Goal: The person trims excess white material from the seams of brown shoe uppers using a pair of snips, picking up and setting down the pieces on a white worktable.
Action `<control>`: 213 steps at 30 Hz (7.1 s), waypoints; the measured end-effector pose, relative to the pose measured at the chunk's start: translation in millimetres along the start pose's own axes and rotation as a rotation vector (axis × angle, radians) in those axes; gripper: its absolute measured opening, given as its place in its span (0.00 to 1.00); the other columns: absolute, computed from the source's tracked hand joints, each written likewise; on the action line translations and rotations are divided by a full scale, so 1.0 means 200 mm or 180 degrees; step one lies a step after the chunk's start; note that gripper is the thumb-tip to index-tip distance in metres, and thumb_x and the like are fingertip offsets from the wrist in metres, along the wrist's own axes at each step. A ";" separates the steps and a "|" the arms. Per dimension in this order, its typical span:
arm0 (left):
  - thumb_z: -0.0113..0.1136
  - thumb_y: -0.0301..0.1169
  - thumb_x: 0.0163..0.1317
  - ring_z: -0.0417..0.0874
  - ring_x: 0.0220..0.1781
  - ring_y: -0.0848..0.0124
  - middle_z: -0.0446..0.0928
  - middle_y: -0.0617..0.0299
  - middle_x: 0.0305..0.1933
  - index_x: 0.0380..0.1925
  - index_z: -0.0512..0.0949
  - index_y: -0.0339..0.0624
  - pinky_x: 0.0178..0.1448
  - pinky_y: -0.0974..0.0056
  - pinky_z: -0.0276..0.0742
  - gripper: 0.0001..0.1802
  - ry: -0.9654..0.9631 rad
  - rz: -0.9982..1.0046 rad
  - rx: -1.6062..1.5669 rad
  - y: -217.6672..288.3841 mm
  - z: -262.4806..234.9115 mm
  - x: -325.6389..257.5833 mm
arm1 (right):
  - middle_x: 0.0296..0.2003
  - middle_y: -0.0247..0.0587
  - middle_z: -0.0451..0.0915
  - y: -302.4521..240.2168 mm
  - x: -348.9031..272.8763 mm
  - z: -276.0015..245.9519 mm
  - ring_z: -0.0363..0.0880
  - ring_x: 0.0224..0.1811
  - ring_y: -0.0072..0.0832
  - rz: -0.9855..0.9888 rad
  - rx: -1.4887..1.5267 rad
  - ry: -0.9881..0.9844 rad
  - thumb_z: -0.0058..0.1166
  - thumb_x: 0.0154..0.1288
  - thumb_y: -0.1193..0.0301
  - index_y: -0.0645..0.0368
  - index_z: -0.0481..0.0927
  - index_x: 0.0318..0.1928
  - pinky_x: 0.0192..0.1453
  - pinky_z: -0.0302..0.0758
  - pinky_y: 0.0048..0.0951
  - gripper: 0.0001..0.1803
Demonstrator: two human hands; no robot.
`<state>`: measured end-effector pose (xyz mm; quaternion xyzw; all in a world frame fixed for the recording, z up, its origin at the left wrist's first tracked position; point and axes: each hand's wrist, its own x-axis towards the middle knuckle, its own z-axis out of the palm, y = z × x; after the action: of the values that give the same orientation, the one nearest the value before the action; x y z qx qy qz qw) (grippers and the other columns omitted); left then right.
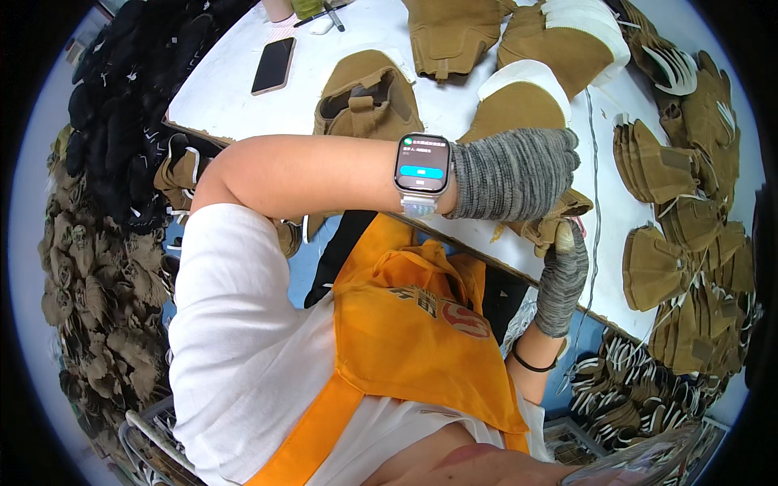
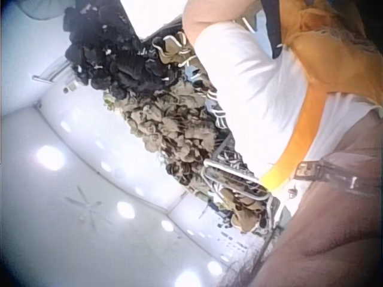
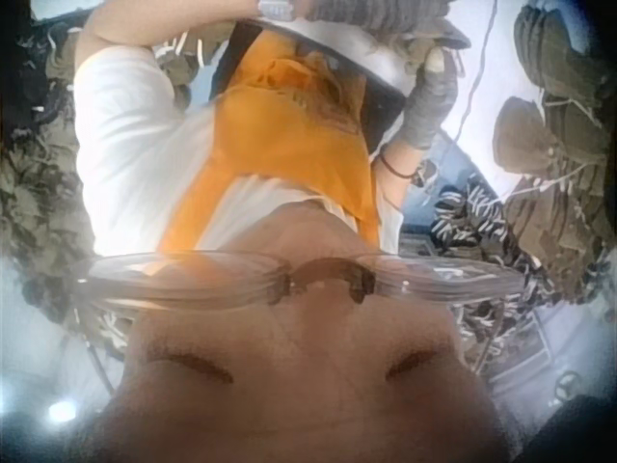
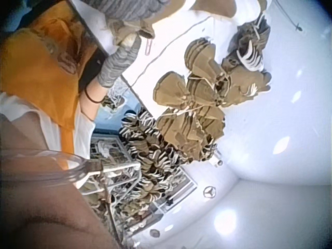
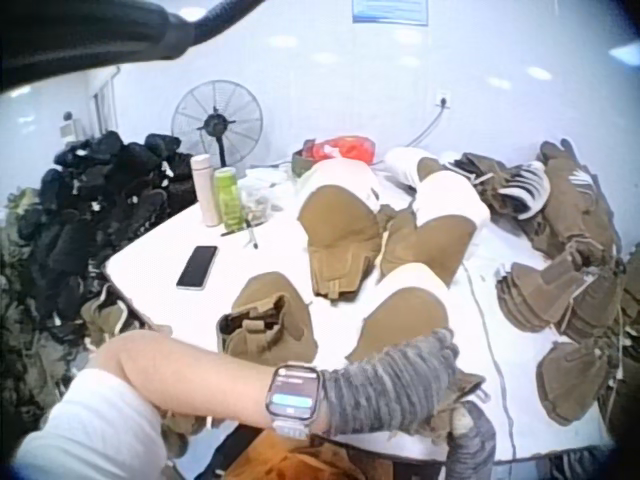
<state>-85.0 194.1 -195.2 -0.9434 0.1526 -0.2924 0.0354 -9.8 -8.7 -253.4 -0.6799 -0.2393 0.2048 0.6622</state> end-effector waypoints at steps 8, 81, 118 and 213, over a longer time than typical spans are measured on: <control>0.70 0.46 0.49 0.74 0.56 0.59 0.74 0.62 0.57 0.48 0.80 0.55 0.59 0.53 0.69 0.25 0.0339 -0.0214 -0.0674 0.15 -0.15 -0.03 | 0.42 0.44 0.82 -0.05 0.01 0.09 0.81 0.46 0.29 -0.0506 0.0218 -0.0169 0.48 0.70 0.50 0.68 0.76 0.53 0.51 0.78 0.26 0.30; 0.47 0.42 0.72 0.69 0.68 0.54 0.68 0.50 0.67 0.67 0.62 0.40 0.72 0.46 0.62 0.28 0.2177 -0.2721 -0.7303 0.13 -0.13 -0.08 | 0.27 0.25 0.71 -0.38 0.05 -0.03 0.70 0.31 0.14 -0.0755 0.0337 -0.0520 0.70 0.56 0.58 0.55 0.69 0.63 0.36 0.70 0.19 0.37; 0.48 0.43 0.71 0.67 0.69 0.55 0.66 0.54 0.69 0.67 0.63 0.43 0.74 0.47 0.60 0.28 0.2266 -0.1426 -0.8728 0.13 0.05 -0.14 | 0.62 0.54 0.68 -0.05 0.13 0.08 0.70 0.64 0.40 0.0812 0.2927 -0.1076 0.42 0.73 0.49 0.65 0.61 0.67 0.68 0.70 0.42 0.35; 0.74 0.50 0.51 0.79 0.51 0.66 0.77 0.54 0.51 0.59 0.69 0.35 0.57 0.64 0.76 0.41 0.2106 -0.3817 -0.2111 -0.35 -0.26 -1.13 | 0.38 0.61 0.82 0.01 0.51 1.16 0.82 0.44 0.49 -0.0332 -0.2775 -0.1679 0.43 0.71 0.49 0.70 0.73 0.49 0.52 0.76 0.43 0.31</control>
<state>-272.1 331.8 -262.2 -0.6892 -0.3035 -0.4680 -0.4625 -64.9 238.1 -260.3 -0.8052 -0.4951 0.2173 0.2435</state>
